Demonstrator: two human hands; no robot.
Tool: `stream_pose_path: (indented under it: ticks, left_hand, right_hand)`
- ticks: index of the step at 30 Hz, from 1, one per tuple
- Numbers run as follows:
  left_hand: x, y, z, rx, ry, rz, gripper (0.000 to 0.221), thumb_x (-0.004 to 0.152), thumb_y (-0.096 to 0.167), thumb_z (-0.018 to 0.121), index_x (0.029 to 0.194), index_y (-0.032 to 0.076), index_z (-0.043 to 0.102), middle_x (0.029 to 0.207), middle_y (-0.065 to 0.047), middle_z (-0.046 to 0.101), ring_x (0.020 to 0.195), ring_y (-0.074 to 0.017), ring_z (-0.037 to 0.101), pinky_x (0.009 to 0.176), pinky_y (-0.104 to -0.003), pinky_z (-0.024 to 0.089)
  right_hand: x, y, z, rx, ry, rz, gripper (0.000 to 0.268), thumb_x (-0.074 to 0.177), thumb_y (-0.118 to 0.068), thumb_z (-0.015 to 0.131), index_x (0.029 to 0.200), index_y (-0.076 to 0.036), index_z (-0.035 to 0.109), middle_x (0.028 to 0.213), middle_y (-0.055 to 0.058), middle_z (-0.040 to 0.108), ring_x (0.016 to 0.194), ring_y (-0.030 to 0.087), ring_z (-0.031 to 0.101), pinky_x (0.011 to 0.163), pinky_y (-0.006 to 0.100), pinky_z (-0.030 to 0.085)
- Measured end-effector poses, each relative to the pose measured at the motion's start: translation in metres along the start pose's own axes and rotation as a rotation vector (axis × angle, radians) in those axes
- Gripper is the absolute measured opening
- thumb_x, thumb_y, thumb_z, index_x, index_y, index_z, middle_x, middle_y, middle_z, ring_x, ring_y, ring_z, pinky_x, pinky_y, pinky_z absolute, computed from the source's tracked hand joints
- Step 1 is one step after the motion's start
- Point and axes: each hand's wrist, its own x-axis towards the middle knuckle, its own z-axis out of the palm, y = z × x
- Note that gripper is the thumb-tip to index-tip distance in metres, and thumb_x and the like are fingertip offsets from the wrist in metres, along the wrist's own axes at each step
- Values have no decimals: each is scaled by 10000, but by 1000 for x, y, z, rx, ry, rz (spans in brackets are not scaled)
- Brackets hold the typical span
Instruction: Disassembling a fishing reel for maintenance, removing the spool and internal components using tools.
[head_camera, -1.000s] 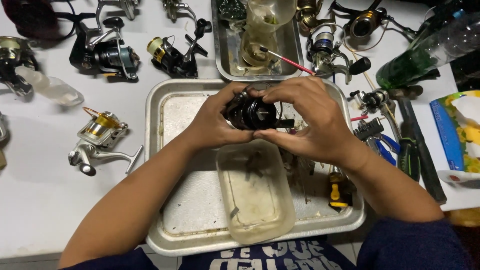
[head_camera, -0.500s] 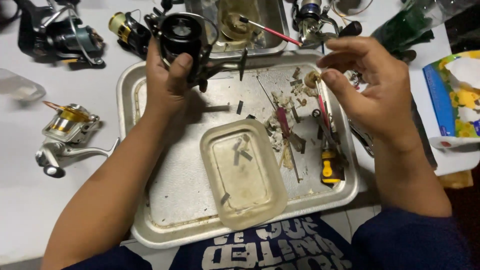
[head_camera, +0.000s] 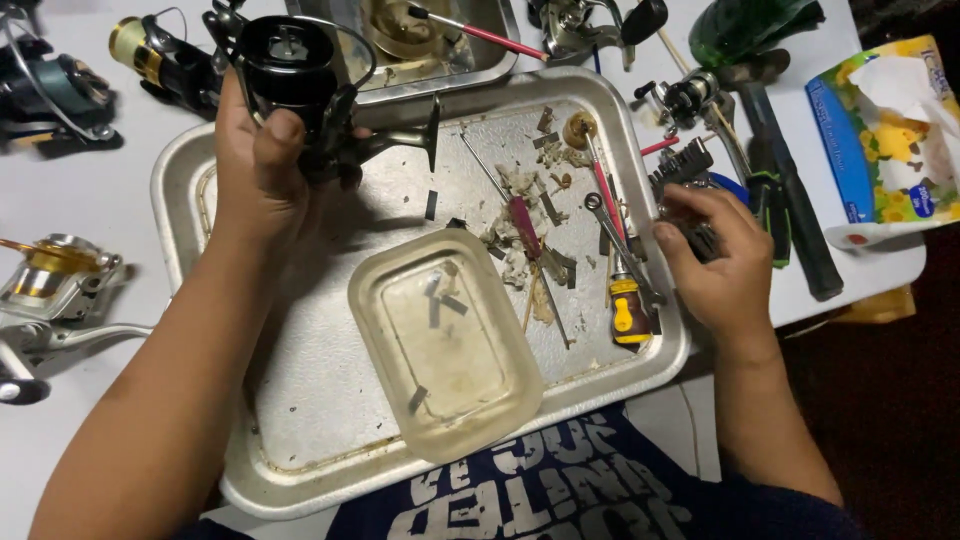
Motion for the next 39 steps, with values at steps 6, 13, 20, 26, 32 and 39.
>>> stream_pose_path:
  ticks: [6,13,20,26,32,39]
  left_hand:
    - [-2,10,11,138,-4,-94,742,815,536,772,1315,115,423,1084,-102,603,823,-226,742,486,-313,555]
    - [5,15,29,82,-22,-56,688,862,511,748,1320,124,413,1091,-163,631,831,-260,742,482,-308,525]
    - [8,31,36,20,-9,-29,601,889,492,750,1253,153,413,1054,-142,618,874,-248,726,521,-336,499]
    - [-1,46,19,169,-79,-21,491,936,475,729,1164,137,455,979,-108,567,870,-254,735,513,-316,474]
    - [-4,16,1,74,32,-15,353,922,358,723,1045,107,507,891,-102,598,807,-250,743,465,-338,484]
    - [-10,14,-11,546,3,267,637,984,553,641,1387,94,461,1271,-111,599,1203,-224,572,1073,-349,453]
  right_hand:
    - [-27,8,18,328,46,174,348,1009,-6,604,1344,69,549,1283,199,565,1240,319,598,1126,384,531]
    - [-32,10,15,383,14,180,375,1007,52,593,1371,82,508,1327,226,569,1286,330,594,1167,396,511]
    - [-26,16,5,345,-10,210,420,1021,-15,603,1413,84,491,1302,241,595,1236,325,605,1126,407,521]
    - [-11,9,-9,121,-66,65,332,1037,13,661,1342,130,606,1232,267,657,1139,345,650,1021,424,535]
    - [11,-41,2,-37,-397,-240,359,993,-97,696,1280,113,652,962,210,754,777,255,739,688,315,647]
    - [25,-82,45,-14,-831,-88,697,948,-216,615,1560,-71,314,689,26,671,463,161,617,367,288,543]
